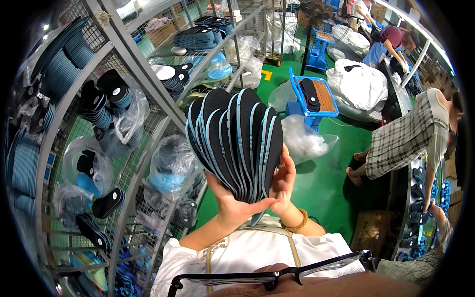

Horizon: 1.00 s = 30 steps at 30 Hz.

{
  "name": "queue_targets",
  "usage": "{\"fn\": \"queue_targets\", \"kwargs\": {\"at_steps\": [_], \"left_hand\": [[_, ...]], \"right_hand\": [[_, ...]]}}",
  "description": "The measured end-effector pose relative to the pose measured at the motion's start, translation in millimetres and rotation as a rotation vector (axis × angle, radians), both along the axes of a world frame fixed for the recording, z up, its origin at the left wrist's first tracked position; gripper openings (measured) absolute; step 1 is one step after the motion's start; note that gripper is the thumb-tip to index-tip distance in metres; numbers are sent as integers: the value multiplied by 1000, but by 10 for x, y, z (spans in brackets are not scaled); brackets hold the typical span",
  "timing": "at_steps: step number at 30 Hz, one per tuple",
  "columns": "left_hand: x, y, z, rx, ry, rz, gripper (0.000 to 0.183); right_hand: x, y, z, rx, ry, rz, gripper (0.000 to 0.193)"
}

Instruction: The person picks up several black shoe insoles from a metal shelf, stacks them together by hand, and then places the stack back onto the shelf.

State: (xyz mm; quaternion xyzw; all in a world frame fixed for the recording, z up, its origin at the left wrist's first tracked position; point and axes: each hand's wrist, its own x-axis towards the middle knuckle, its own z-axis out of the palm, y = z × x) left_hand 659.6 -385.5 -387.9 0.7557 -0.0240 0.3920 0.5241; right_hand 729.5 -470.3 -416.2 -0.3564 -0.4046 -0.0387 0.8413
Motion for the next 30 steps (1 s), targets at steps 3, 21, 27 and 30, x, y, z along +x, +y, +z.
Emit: {"fn": "queue_targets", "kwargs": {"at_steps": [3,21,27,30], "left_hand": [[-7,-23,9,13,-5,4,119],[-116,-19,38,40,-59,106,112],[-44,211,-38,-345,5,-84,106],[-56,372,-66,-573,31,-134,95]], "right_hand": [[-5,-18,2,29,16,19,92],[-90,34,5,63,18,60,92],[-171,106,78,54,27,52,89],[-242,192,165,13,192,59,84]]}}
